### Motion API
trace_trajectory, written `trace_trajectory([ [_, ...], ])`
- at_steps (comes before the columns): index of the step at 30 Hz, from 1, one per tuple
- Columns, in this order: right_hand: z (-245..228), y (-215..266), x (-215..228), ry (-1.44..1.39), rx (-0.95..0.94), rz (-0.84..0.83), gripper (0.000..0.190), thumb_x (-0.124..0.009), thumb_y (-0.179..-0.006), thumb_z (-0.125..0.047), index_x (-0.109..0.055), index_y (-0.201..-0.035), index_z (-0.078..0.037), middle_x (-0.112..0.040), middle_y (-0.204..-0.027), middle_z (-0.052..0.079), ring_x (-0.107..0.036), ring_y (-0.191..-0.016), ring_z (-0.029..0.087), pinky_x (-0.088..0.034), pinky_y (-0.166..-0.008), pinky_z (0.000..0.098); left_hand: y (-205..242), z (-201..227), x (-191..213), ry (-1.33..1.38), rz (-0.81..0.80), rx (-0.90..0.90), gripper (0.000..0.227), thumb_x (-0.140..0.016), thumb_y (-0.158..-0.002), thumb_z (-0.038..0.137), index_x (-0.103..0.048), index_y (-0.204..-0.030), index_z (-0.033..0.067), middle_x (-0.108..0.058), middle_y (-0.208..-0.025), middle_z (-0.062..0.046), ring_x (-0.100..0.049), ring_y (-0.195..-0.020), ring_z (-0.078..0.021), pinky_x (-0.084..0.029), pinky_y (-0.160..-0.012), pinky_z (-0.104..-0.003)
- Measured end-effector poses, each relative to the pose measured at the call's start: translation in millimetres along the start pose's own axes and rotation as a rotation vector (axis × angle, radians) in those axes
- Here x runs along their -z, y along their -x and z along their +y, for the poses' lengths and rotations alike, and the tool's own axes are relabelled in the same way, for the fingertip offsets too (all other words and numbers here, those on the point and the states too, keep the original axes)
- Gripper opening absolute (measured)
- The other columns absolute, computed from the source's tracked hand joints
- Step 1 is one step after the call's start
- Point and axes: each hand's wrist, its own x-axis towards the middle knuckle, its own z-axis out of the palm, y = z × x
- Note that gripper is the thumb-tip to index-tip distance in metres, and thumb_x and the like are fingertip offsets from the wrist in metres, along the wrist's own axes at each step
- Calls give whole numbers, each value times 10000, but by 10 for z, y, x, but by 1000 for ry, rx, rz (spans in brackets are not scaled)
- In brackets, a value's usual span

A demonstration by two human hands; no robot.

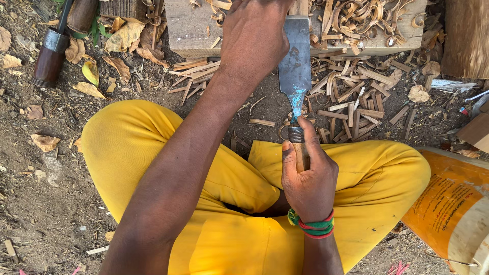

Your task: The person uses a chisel to carve and shape a small wooden block held in a wooden jig. They repeatedly strike or push the tool against the wood to remove shavings and clear the debris by hand.

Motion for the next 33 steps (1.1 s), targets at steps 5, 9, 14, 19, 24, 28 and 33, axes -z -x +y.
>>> trace_trajectory([
  [5,10,-60,63,60,-43,-8,402,-753,-969,-106,-657,-1357,-58,-468,-707,70,-426,-595,98,-374,-550,274,6,3,6,6,65,-27,455,-716,-766,-54,-697,-1203,72,-742,-858,-178,-768,-776,-291,-652,-745,-414],
  [9,89,-166,157,31,-135,-33,378,-763,-949,-118,-695,-1318,-74,-272,-601,-27,-260,-537,66,-215,-479,274,-2,36,-14,23,101,0,501,-698,-732,-76,-692,-1210,74,-751,-949,-207,-753,-850,-318,-627,-861,-450],
  [14,207,-243,282,9,-141,-86,353,-750,-965,-128,-697,-1312,-84,-245,-614,-44,-247,-566,51,-240,-496,242,17,29,-17,73,137,-35,558,-692,-716,-63,-698,-1261,58,-751,-852,-159,-680,-950,-275,-513,-988,-488],
  [19,234,-218,242,-39,-151,-87,347,-743,-973,-120,-696,-1314,-75,-290,-645,-45,-262,-600,44,-247,-511,237,37,21,-57,27,176,-52,525,-693,-769,-41,-699,-1282,74,-760,-866,-121,-635,-991,-247,-474,-961,-457],
  [24,209,-179,197,-68,-45,-56,349,-732,-1007,-114,-665,-1343,-49,-445,-740,-72,-338,-657,9,-355,-559,201,52,21,-79,-7,181,-51,503,-687,-806,-28,-695,-1295,92,-769,-896,-103,-605,-990,-238,-472,-943,-447],
  [28,137,-172,148,-55,-139,-66,348,-715,-988,-115,-675,-1326,-46,-350,-666,-23,-289,-595,38,-276,-497,242,53,14,-78,-6,176,-43,514,-678,-828,-32,-692,-1325,97,-773,-885,-97,-597,-974,-232,-450,-868,-439],
  [33,64,-141,126,-31,-163,-73,359,-706,-990,-131,-670,-1339,-59,-333,-640,5,-293,-567,45,-276,-480,256,62,7,-79,-43,195,-65,519,-665,-860,-29,-671,-1358,115,-782,-930,-91,-594,-994,-234,-452,-888,-431],
])
